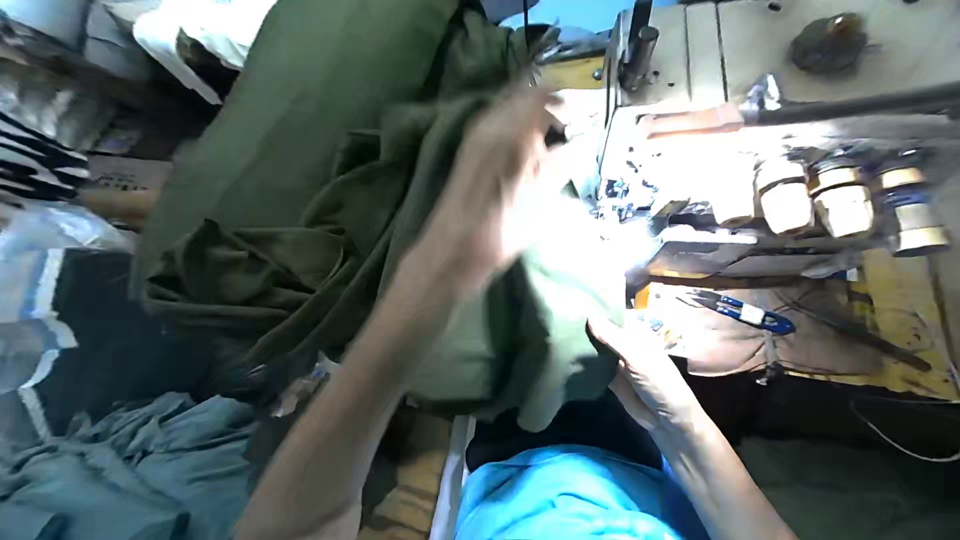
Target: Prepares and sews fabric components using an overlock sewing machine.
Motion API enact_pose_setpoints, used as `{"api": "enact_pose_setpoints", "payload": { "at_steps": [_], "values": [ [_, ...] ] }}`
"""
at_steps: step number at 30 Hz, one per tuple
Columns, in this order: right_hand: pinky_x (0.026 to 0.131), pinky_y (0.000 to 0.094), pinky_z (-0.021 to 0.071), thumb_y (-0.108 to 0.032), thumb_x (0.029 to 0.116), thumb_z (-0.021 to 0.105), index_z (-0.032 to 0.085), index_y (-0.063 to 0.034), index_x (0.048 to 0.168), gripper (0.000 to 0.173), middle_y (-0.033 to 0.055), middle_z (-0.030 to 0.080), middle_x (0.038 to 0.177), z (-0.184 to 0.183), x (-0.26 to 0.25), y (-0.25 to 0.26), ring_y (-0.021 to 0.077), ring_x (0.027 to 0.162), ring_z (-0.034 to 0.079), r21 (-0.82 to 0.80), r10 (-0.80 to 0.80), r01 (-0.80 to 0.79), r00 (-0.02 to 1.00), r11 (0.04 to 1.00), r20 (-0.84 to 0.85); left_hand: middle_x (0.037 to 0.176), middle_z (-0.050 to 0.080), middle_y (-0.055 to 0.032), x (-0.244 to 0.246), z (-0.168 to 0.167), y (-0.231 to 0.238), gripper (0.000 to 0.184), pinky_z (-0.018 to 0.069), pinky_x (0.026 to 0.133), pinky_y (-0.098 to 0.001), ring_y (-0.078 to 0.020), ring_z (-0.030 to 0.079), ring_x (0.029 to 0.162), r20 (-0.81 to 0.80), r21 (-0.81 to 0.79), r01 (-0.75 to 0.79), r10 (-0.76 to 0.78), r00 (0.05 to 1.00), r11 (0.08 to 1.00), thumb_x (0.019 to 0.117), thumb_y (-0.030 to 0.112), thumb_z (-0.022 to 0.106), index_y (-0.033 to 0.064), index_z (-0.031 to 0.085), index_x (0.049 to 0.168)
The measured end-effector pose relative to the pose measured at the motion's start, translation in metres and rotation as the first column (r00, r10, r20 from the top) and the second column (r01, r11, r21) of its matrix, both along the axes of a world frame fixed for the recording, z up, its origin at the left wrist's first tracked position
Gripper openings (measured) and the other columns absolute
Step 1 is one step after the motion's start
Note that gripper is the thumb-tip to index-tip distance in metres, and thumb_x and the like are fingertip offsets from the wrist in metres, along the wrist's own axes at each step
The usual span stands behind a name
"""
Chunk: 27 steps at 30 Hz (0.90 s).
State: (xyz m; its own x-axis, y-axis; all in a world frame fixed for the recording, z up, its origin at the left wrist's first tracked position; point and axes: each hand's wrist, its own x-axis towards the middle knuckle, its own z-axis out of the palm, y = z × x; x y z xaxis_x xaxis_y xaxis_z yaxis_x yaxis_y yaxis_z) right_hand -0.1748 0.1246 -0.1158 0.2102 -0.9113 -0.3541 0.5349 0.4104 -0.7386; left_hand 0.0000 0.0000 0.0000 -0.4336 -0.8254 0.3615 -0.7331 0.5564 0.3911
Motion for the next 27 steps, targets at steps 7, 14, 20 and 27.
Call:
{"api": "enact_pose_setpoints", "payload": {
  "at_steps": [7,14,20,27],
  "values": [
    [0.078,0.0204,0.059,-0.009,0.1044,0.051,0.067,-0.0065,0.1,0.017,-0.0058,0.071,0.084,-0.004,0.001,-0.016,0.0006,0.081,0.069,-0.161,-0.03,-0.024,0.946,0.987,-0.323,0.132,0.068,-0.0163,-0.013,-0.069,0.0,0.029,0.0405,0.117,-0.0395,-0.0278,0.061,0.132,-0.031,0.021,0.119,-0.118,0.993,0.993,0.1017,0.013,0.056,-0.0005,0.07,0.123],
    [0.065,0.0241,0.0651,-0.007,0.103,0.054,0.066,-0.0062,0.111,0.014,-0.0061,0.076,0.091,-0.02,-0.016,0.021,0.006,0.076,0.074,-0.251,-0.002,-0.087,0.943,0.964,-0.333,0.135,0.065,-0.0123,0.064,-0.032,0.076,0.029,0.0511,0.106,-0.0305,-0.015,0.063,0.123,-0.216,-0.021,-0.196,0.187,0.958,0.98,0.1047,0.011,0.054,-0.0031,0.063,0.129],
    [0.066,0.0256,0.0647,-0.006,0.1028,0.052,0.066,-0.0041,0.111,0.016,-0.0035,0.075,0.091,-0.031,-0.02,0.023,0.008,0.076,0.074,-0.278,-0.029,-0.078,0.932,0.957,-0.361,0.115,0.069,-0.0192,0.08,-0.113,0.151,0.025,0.0596,0.084,-0.045,-0.0285,0.071,0.095,-0.049,0.022,-0.711,0.711,0.702,0.703,0.1025,0.015,0.06,-0.0028,0.067,0.119],
    [0.065,0.0237,0.0627,-0.007,0.1048,0.048,0.063,-0.0015,0.108,0.016,0.0035,0.077,0.084,-0.039,-0.015,0.03,0.0112,0.072,0.075,-0.245,-0.005,-0.1,0.919,0.964,-0.395,0.147,0.052,-0.0228,0.083,-0.149,0.117,0.038,0.0449,0.105,-0.0554,-0.0445,0.051,0.13,0.057,-0.156,-0.682,0.695,0.717,0.715,0.1025,0.024,0.061,0.0059,0.064,0.135]
  ]
}}
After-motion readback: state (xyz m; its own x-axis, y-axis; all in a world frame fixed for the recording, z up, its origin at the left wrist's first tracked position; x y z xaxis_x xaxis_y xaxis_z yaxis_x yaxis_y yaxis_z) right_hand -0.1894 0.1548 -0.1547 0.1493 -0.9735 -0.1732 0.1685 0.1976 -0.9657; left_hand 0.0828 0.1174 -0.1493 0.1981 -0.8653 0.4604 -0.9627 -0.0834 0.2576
